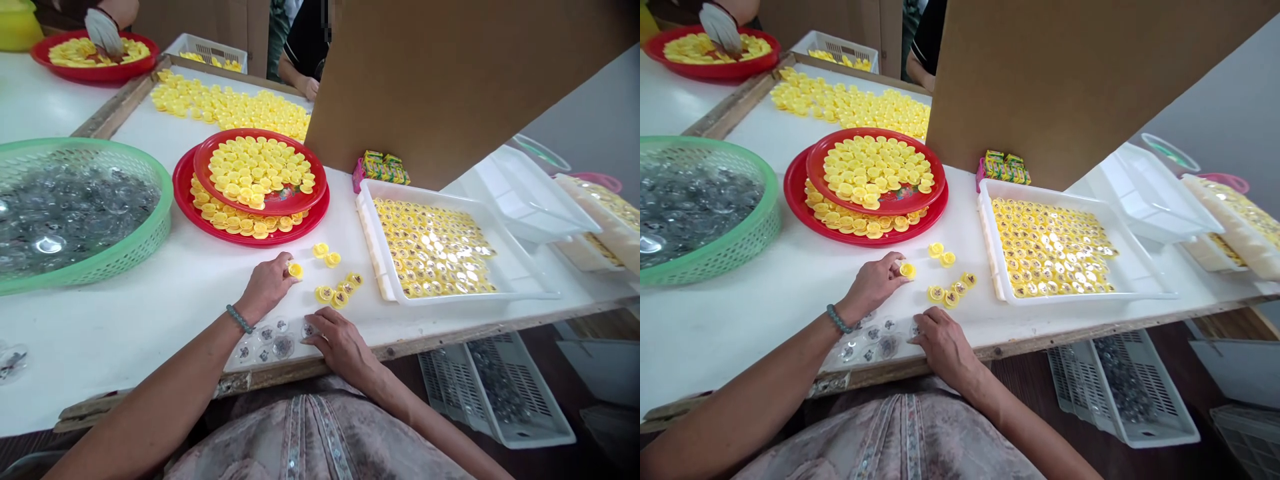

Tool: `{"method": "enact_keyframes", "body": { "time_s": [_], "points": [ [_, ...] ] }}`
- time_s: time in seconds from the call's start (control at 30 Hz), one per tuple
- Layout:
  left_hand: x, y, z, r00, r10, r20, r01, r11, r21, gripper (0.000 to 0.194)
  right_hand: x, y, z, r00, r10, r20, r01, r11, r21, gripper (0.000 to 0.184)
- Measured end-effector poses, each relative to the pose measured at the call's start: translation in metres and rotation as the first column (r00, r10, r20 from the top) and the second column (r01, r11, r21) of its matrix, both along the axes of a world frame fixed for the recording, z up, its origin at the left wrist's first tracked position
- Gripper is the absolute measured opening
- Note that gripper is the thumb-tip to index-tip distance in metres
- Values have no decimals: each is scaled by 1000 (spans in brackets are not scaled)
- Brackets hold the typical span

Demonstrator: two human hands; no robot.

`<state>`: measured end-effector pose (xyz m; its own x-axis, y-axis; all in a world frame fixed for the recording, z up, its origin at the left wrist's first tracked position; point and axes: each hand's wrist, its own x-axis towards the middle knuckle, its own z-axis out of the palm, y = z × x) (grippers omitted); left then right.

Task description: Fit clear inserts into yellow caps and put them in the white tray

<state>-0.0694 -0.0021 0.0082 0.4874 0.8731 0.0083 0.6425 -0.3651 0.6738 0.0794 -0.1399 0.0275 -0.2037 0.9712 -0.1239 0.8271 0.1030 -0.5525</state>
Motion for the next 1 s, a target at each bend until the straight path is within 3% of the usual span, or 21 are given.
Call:
{"method": "enact_keyframes", "body": {
  "time_s": [0.27, 0.37, 0.43, 0.63, 0.9, 1.0],
  "points": [
    [-9, 1, 13, 993, 27, 116, -31, 999, 39, 26, -1, 2, 2, 999, -36, -9, 35, 996, -81, 17],
    [-10, 1, 17, 973, 38, 227, -33, 999, -25, 18, 1, 1, 5, 993, -58, -102, 47, 994, -102, 17],
    [-9, -1, 19, 948, 37, 315, 2, 992, -122, 20, 3, 5, 7, 980, -81, -184, 75, 996, -42, 13],
    [-2, -9, 22, 867, -67, 494, 297, 866, -403, 23, 11, 37, 15, 910, -195, -367, 252, 961, 115, 10],
    [-3, -9, 25, 869, -28, 494, 313, 805, -504, 20, 9, 58, 7, 818, -278, -504, 334, 942, 22, 14],
    [-4, -9, 23, 884, -27, 468, 312, 780, -543, 18, 9, 58, 8, 828, -277, -486, 336, 941, 35, 13]
  ]
}}
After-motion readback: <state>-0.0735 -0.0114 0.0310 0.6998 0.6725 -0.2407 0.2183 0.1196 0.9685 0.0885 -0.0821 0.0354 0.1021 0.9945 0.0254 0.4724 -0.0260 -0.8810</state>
